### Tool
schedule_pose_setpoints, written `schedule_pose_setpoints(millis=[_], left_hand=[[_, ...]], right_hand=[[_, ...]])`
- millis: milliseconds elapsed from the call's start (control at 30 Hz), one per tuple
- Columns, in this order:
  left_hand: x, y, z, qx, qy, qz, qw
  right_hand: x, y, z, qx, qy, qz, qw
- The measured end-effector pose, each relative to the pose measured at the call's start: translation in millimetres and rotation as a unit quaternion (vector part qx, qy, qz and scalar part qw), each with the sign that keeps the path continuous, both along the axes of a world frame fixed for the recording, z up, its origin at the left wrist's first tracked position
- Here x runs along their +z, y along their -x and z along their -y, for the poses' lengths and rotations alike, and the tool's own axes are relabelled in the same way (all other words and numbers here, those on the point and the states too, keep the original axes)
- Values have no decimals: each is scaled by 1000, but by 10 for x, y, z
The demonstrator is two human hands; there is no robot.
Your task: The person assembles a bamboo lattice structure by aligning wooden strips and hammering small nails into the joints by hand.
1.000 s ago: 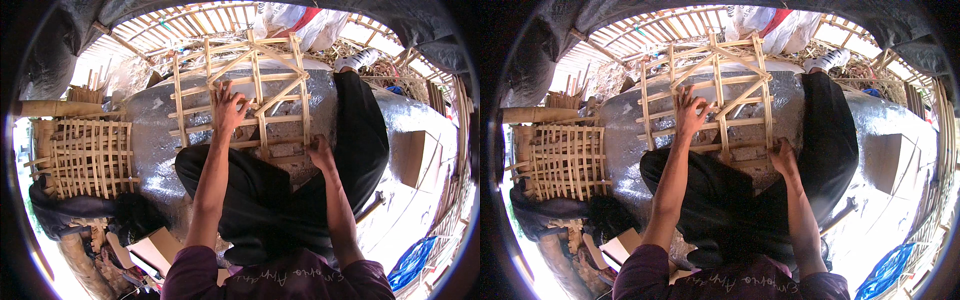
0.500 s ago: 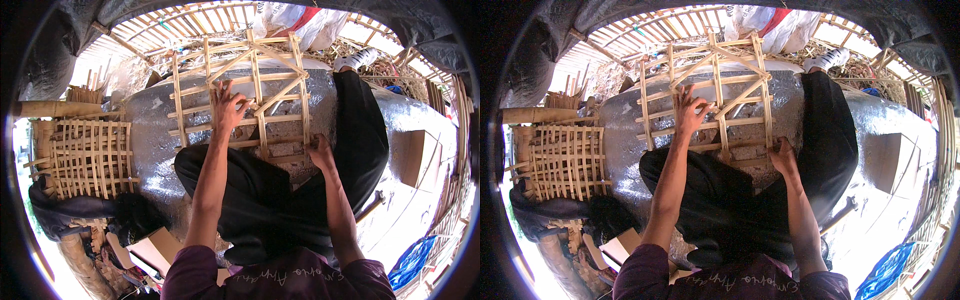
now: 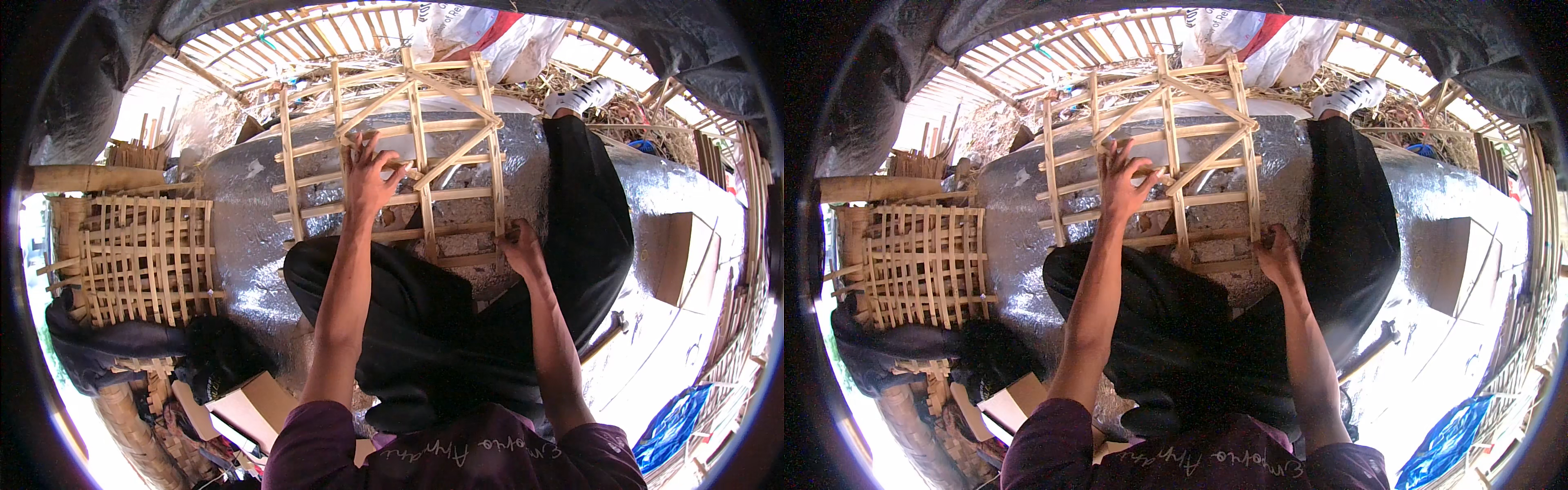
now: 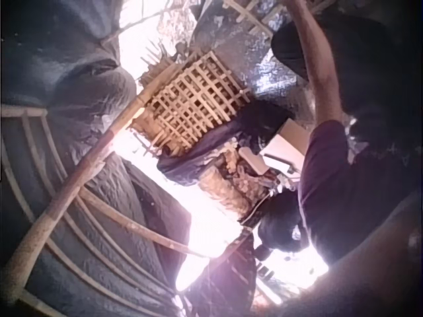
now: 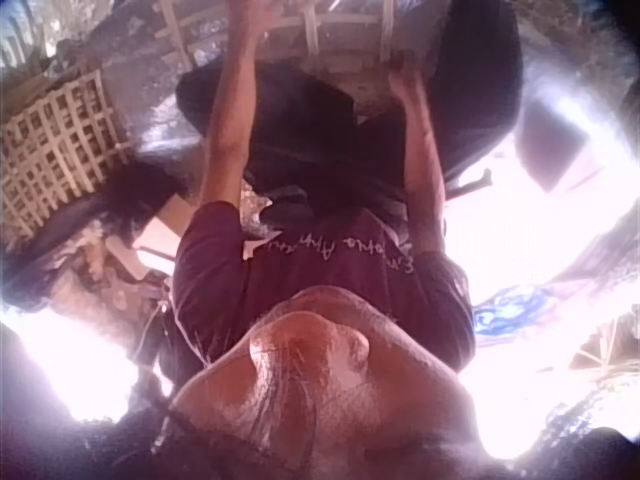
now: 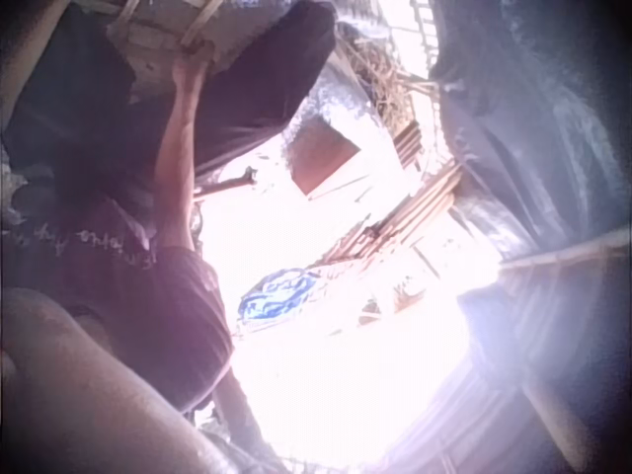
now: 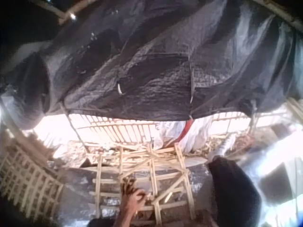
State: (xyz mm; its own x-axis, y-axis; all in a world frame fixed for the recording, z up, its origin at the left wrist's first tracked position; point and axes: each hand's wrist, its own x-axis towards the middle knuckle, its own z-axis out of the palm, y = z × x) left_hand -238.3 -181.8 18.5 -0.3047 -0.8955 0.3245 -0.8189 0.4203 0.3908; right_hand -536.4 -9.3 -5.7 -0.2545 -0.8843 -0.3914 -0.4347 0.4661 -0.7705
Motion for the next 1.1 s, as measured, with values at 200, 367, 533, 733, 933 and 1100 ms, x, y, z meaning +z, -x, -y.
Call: schedule_pose_setpoints(millis=[200,367,533,733,933,1100], left_hand=[[27,17,3,5,2,3,1000],[-1,-18,4,6,21,5,1000],[4,-5,-3,12,3,-13,1000],[-53,-76,44,4,4,-35,999],[-38,-96,46,1,4,-25,1000],[-8,-78,49,9,27,-15,999]], right_hand=[[-56,36,-4,7,-6,7,1000],[113,-23,35,-8,-38,32,999],[89,-14,19,-7,-28,15,999],[83,-11,34,-6,-21,42,999],[-14,-23,18,-8,3,23,1000],[-8,-28,10,1,51,-2,999]])
